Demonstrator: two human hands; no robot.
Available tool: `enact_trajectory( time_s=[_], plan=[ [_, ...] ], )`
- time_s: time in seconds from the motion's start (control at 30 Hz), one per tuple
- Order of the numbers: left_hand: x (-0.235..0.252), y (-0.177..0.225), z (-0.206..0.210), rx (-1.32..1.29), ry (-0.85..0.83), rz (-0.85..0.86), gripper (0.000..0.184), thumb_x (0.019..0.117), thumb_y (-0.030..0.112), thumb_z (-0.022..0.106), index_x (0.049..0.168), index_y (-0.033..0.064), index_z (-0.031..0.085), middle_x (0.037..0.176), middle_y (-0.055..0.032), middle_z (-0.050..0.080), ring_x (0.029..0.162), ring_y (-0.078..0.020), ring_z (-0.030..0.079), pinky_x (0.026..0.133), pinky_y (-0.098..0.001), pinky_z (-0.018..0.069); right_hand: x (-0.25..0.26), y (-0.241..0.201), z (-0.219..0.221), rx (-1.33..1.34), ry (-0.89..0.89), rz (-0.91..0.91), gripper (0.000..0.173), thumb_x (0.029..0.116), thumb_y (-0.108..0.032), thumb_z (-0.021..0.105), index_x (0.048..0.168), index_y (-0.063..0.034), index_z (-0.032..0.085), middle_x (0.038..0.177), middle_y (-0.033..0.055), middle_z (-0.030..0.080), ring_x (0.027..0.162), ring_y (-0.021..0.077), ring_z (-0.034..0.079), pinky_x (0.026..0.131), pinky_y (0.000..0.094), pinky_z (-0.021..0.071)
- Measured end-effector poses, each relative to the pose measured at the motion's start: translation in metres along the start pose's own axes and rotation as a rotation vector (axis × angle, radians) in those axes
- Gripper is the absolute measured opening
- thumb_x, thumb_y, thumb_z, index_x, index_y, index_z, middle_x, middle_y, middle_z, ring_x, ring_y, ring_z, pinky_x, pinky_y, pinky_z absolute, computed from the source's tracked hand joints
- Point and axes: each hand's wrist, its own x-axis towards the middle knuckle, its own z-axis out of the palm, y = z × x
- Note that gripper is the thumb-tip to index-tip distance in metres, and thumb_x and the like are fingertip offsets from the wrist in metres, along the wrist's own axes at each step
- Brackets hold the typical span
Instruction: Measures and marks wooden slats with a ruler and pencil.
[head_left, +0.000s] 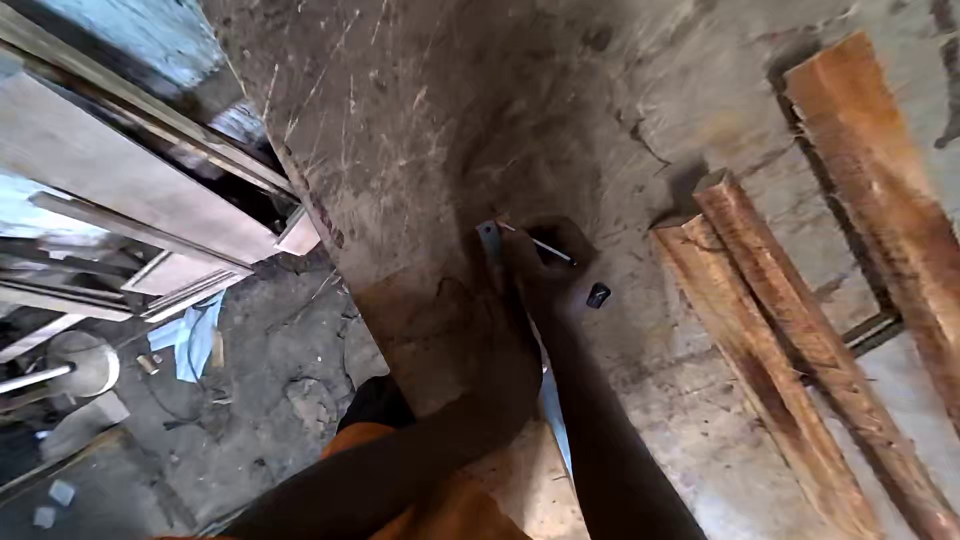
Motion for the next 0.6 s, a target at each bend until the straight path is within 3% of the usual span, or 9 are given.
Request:
enact_trajectory(
  time_s=[0.1, 0.17, 0.27, 0.3, 0.4, 0.5, 0.57, 0.6],
  plan=[
    [0.000, 0.000, -0.005, 0.025, -0.070, 0.046, 0.067, 0.1051, 0.021, 0.047, 0.160, -0.0085, 0.020, 0.166, -0.0326, 0.017, 0.154, -0.0484, 0.019, 0.126, -0.0556, 0.0204, -0.001, -0.004, 0.000, -0.040, 0.007, 0.003, 0.009, 0.0941, -0.011, 0.071, 0.098, -0.0038, 0.070, 0.081, 0.0006, 0.071, 0.065, 0.0058, 0.065, 0.058, 0.0238, 0.0567],
    [-0.001, -0.001, -0.020, 0.006, -0.068, 0.022, 0.067, 0.1043, 0.019, 0.050, 0.160, -0.0081, 0.022, 0.168, -0.0308, 0.013, 0.155, -0.0461, 0.019, 0.125, -0.0529, 0.0223, -0.002, -0.005, 0.000, -0.038, 0.009, 0.006, 0.009, 0.0943, -0.011, 0.070, 0.099, -0.0032, 0.070, 0.083, 0.0013, 0.071, 0.067, 0.0064, 0.066, 0.060, 0.0243, 0.0582],
    [0.000, -0.003, -0.029, -0.046, -0.073, -0.013, 0.064, 0.1044, 0.019, 0.050, 0.159, -0.0065, 0.028, 0.168, -0.0269, 0.018, 0.154, -0.0436, 0.024, 0.125, -0.0503, 0.0258, -0.002, -0.005, 0.000, -0.038, 0.012, 0.016, 0.010, 0.0937, -0.011, 0.071, 0.099, -0.0034, 0.070, 0.084, 0.0010, 0.072, 0.067, 0.0057, 0.067, 0.060, 0.0239, 0.0588],
    [-0.003, -0.005, -0.029, -0.073, -0.058, 0.005, 0.063, 0.1039, 0.019, 0.051, 0.157, -0.0073, 0.031, 0.167, -0.0282, 0.022, 0.153, -0.0448, 0.026, 0.124, -0.0516, 0.0268, -0.001, -0.005, 0.000, -0.036, 0.013, 0.010, 0.010, 0.0935, -0.011, 0.071, 0.099, -0.0030, 0.070, 0.084, 0.0010, 0.072, 0.067, 0.0054, 0.067, 0.060, 0.0236, 0.0587],
    [-0.014, -0.009, -0.025, -0.149, -0.028, 0.055, 0.068, 0.1024, 0.018, 0.054, 0.157, -0.0108, 0.026, 0.163, -0.0346, 0.023, 0.152, -0.0480, 0.024, 0.126, -0.0517, 0.0236, 0.000, -0.004, 0.000, -0.014, 0.017, 0.010, 0.010, 0.0929, -0.011, 0.072, 0.099, -0.0030, 0.071, 0.083, 0.0012, 0.072, 0.067, 0.0064, 0.067, 0.060, 0.0248, 0.0591],
    [-0.005, -0.002, 0.001, 0.038, 0.077, 0.051, 0.057, 0.1022, 0.021, 0.049, 0.151, -0.0066, 0.043, 0.155, -0.0303, 0.042, 0.145, -0.0452, 0.040, 0.122, -0.0529, 0.0299, 0.000, -0.007, -0.006, -0.031, -0.033, 0.014, 0.012, 0.0939, -0.012, 0.072, 0.101, -0.0019, 0.071, 0.084, 0.0016, 0.072, 0.068, 0.0053, 0.067, 0.062, 0.0239, 0.0588],
    [-0.002, 0.000, -0.003, 0.099, 0.052, 0.016, 0.056, 0.1037, 0.022, 0.046, 0.152, -0.0061, 0.041, 0.158, -0.0273, 0.040, 0.145, -0.0420, 0.041, 0.119, -0.0487, 0.0341, 0.001, -0.010, -0.013, -0.079, -0.069, 0.024, 0.012, 0.0941, -0.014, 0.071, 0.101, -0.0036, 0.072, 0.084, 0.0007, 0.073, 0.068, 0.0038, 0.067, 0.062, 0.0226, 0.0591],
    [-0.003, -0.001, -0.007, 0.086, 0.029, 0.014, 0.058, 0.1048, 0.021, 0.047, 0.154, -0.0083, 0.037, 0.162, -0.0294, 0.033, 0.148, -0.0443, 0.036, 0.121, -0.0499, 0.0319, 0.001, -0.010, -0.016, -0.099, -0.083, 0.024, 0.012, 0.0942, -0.015, 0.071, 0.100, -0.0038, 0.072, 0.084, 0.0009, 0.073, 0.068, 0.0038, 0.067, 0.062, 0.0227, 0.0585]
  ],
)
